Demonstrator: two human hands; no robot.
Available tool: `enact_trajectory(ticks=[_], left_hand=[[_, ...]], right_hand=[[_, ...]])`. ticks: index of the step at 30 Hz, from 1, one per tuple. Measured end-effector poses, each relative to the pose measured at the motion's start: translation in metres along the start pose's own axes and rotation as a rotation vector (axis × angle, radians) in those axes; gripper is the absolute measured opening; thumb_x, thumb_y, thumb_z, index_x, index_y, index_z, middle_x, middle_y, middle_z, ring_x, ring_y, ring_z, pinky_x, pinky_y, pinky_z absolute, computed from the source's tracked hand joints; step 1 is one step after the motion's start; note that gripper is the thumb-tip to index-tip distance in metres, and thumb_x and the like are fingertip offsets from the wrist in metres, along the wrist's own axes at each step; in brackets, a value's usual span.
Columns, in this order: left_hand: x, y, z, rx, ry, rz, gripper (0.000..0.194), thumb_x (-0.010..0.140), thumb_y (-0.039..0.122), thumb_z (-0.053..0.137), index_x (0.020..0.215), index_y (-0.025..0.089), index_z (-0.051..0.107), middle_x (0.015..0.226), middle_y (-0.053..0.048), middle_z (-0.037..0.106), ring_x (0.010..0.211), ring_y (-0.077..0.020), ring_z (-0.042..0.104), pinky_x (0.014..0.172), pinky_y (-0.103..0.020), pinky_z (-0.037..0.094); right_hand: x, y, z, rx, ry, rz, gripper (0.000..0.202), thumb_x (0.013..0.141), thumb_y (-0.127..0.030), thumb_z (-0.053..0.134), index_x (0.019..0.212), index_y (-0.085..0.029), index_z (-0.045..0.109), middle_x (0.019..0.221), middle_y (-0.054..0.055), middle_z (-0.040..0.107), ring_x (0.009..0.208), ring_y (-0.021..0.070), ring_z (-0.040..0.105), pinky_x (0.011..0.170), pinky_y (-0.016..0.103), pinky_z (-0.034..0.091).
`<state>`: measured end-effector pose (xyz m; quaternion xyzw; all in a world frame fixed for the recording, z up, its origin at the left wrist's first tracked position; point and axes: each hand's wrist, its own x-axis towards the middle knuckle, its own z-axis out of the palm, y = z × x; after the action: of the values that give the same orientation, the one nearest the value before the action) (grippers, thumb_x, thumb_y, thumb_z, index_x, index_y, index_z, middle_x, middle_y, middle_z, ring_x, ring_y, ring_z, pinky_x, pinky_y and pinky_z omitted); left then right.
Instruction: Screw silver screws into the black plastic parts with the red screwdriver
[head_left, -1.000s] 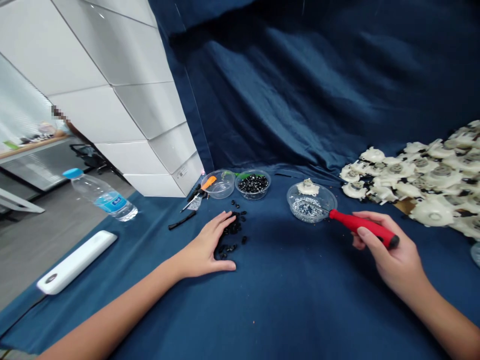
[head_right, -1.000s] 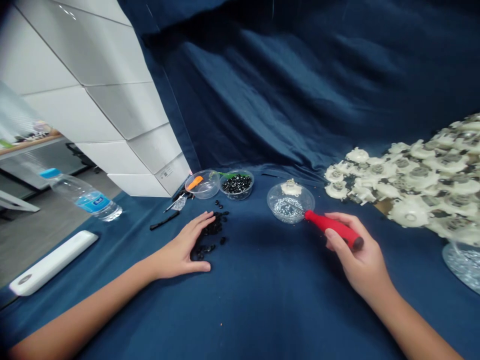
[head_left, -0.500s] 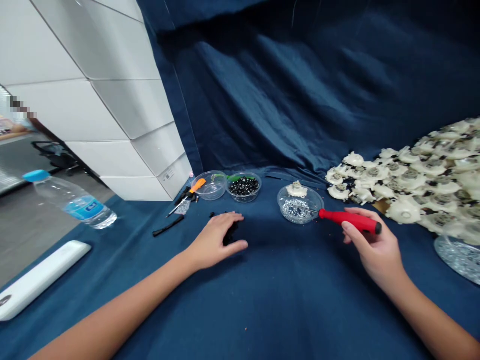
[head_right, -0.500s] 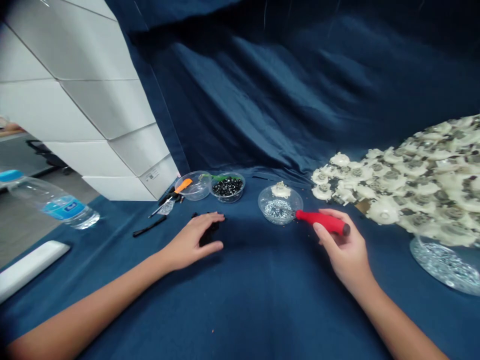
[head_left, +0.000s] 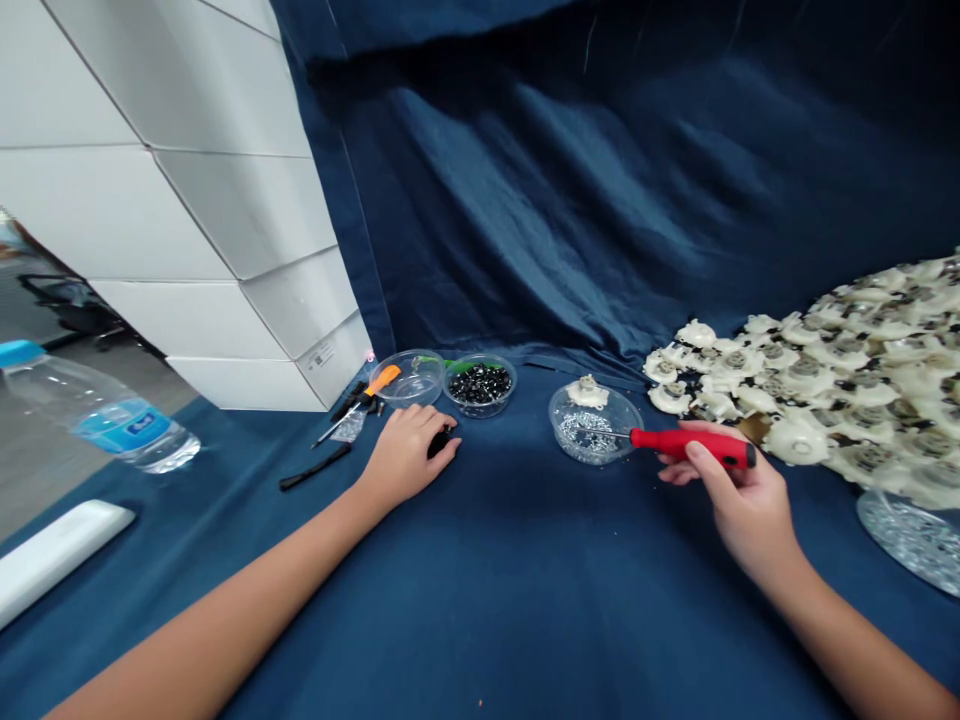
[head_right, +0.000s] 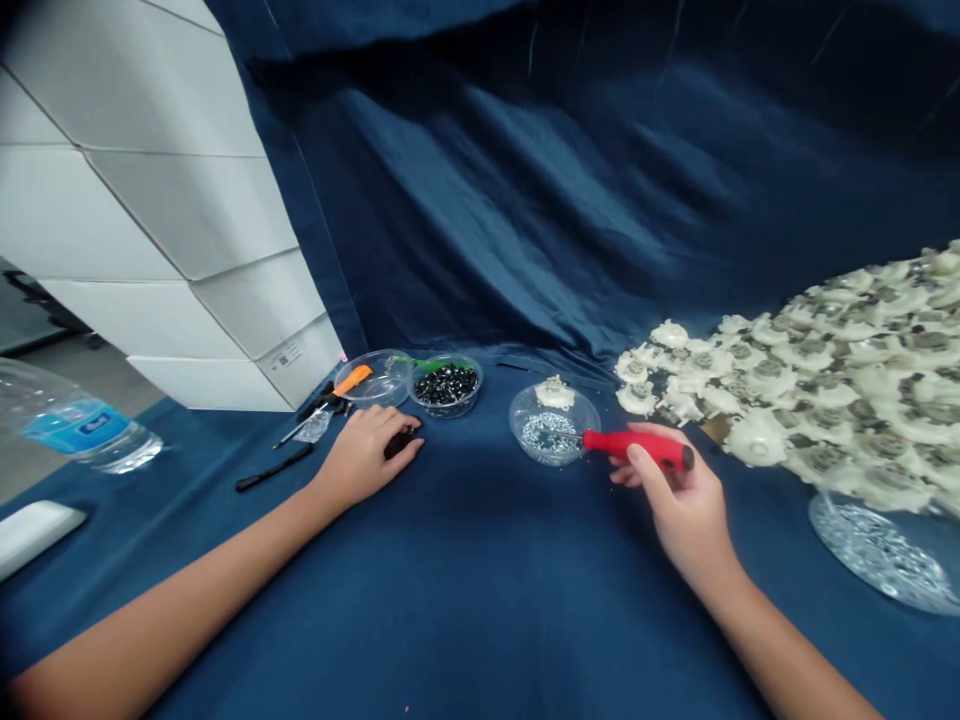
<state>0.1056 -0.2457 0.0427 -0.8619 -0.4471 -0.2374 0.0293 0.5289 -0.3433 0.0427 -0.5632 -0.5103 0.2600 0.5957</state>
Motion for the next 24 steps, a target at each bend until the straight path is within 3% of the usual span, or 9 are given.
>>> enact_trajectory(ticks=[9, 12, 14, 17, 20, 24], left_hand=[[0.0, 0.013, -0.008, -0.016, 0.048, 0.015, 0.018, 0.108, 0.032, 0.06, 0.104, 0.024, 0.075, 0.105, -0.005, 0.08, 0.104, -0.0278, 0.069, 0.094, -0.045, 0.049], [0.004, 0.02, -0.011, -0.078, 0.069, -0.011, 0.017, 0.108, 0.031, 0.06, 0.108, 0.023, 0.075, 0.105, -0.006, 0.078, 0.1, -0.0266, 0.068, 0.093, -0.043, 0.051], [0.006, 0.031, -0.012, -0.16, 0.06, -0.049, 0.022, 0.108, 0.031, 0.059, 0.121, 0.021, 0.073, 0.104, -0.007, 0.075, 0.098, -0.0264, 0.067, 0.09, -0.042, 0.052], [0.009, 0.057, -0.006, -0.372, -0.007, -0.104, 0.025, 0.111, 0.03, 0.055, 0.128, 0.023, 0.072, 0.114, -0.008, 0.07, 0.109, -0.0262, 0.065, 0.098, -0.041, 0.051], [0.01, 0.081, 0.006, -0.663, -0.117, -0.207, 0.023, 0.112, 0.032, 0.053, 0.124, 0.027, 0.073, 0.111, -0.005, 0.069, 0.101, -0.0213, 0.066, 0.091, -0.035, 0.053], [0.008, 0.089, 0.022, -0.911, -0.21, -0.269, 0.02, 0.111, 0.036, 0.058, 0.121, 0.029, 0.074, 0.113, -0.004, 0.071, 0.101, -0.0201, 0.068, 0.092, -0.034, 0.053]], right_hand=[[-0.016, -0.011, -0.001, -0.144, -0.026, -0.013, 0.047, 0.094, -0.054, 0.077, 0.133, -0.028, 0.07, 0.115, 0.008, 0.078, 0.091, 0.0277, 0.08, 0.087, 0.043, 0.067], [-0.02, -0.013, -0.003, -0.24, -0.02, -0.037, 0.05, 0.093, -0.055, 0.078, 0.136, -0.029, 0.07, 0.121, 0.007, 0.078, 0.107, 0.0293, 0.076, 0.104, 0.045, 0.058], [-0.023, -0.015, -0.004, -0.318, -0.015, -0.067, 0.048, 0.094, -0.056, 0.077, 0.134, -0.031, 0.071, 0.121, 0.006, 0.078, 0.113, 0.0298, 0.074, 0.109, 0.044, 0.051], [-0.025, -0.017, -0.004, -0.422, -0.006, -0.139, 0.04, 0.097, -0.057, 0.072, 0.129, -0.033, 0.072, 0.125, 0.003, 0.076, 0.113, 0.0283, 0.072, 0.105, 0.04, 0.052], [-0.026, -0.015, -0.003, -0.441, 0.023, -0.183, 0.039, 0.098, -0.056, 0.071, 0.129, -0.033, 0.072, 0.129, 0.003, 0.075, 0.112, 0.0283, 0.072, 0.101, 0.039, 0.053], [-0.024, -0.009, -0.004, -0.461, 0.094, -0.235, 0.037, 0.094, -0.055, 0.075, 0.125, -0.036, 0.076, 0.125, 0.002, 0.077, 0.105, 0.0301, 0.073, 0.091, 0.041, 0.054]])
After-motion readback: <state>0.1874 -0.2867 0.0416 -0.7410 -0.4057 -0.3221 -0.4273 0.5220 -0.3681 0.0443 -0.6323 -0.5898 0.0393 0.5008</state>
